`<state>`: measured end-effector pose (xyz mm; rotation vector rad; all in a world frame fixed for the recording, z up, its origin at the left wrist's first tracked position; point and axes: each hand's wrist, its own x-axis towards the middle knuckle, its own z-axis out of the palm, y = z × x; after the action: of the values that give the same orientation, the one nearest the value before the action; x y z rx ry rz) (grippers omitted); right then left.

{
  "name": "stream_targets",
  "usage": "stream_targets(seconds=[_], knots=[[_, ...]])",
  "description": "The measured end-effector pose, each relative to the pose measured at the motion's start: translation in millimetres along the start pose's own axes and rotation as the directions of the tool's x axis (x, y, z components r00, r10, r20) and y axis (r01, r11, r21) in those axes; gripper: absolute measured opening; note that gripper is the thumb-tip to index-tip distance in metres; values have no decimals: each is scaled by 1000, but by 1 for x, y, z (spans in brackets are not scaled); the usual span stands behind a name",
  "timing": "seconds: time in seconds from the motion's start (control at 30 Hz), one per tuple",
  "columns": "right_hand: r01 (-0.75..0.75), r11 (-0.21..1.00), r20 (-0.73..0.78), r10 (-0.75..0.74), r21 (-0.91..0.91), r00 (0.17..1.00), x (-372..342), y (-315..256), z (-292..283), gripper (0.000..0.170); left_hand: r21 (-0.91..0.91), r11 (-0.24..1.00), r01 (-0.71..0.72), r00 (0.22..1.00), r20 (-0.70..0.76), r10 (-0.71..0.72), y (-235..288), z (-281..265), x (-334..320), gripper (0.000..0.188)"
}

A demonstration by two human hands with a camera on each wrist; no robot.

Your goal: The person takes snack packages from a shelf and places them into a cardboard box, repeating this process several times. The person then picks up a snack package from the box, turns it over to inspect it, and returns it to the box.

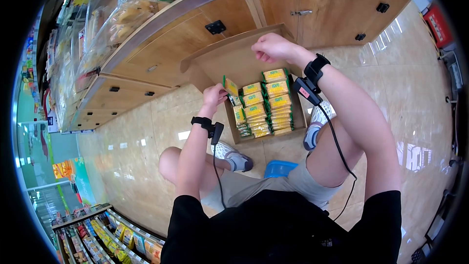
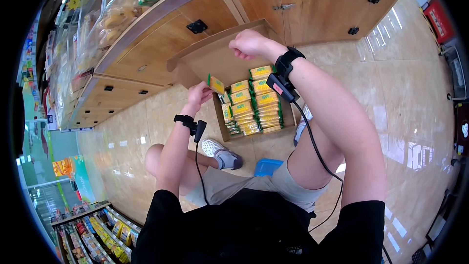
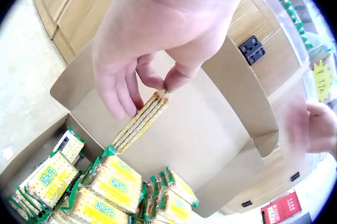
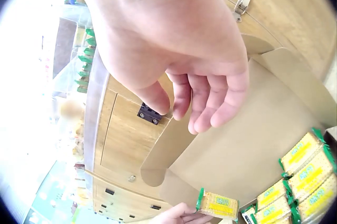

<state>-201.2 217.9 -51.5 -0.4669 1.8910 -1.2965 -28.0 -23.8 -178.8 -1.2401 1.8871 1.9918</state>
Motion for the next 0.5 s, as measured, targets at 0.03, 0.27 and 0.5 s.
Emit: stream_targets(seconds=[0.03, 0.27, 0.5], knots=[[-1, 1000, 3, 1, -4, 1000, 0, -1, 0, 24, 7, 1000, -6, 1000, 11, 6, 6, 0, -6, 30], [22, 999, 15, -21, -23, 1000, -1, -1, 4, 24, -50, 996, -74, 993, 90, 79, 49, 5, -46, 28], [-15, 999, 43, 17, -50, 999, 3, 3, 21, 23, -132, 985, -110, 967, 216, 137, 86, -2, -78, 23]])
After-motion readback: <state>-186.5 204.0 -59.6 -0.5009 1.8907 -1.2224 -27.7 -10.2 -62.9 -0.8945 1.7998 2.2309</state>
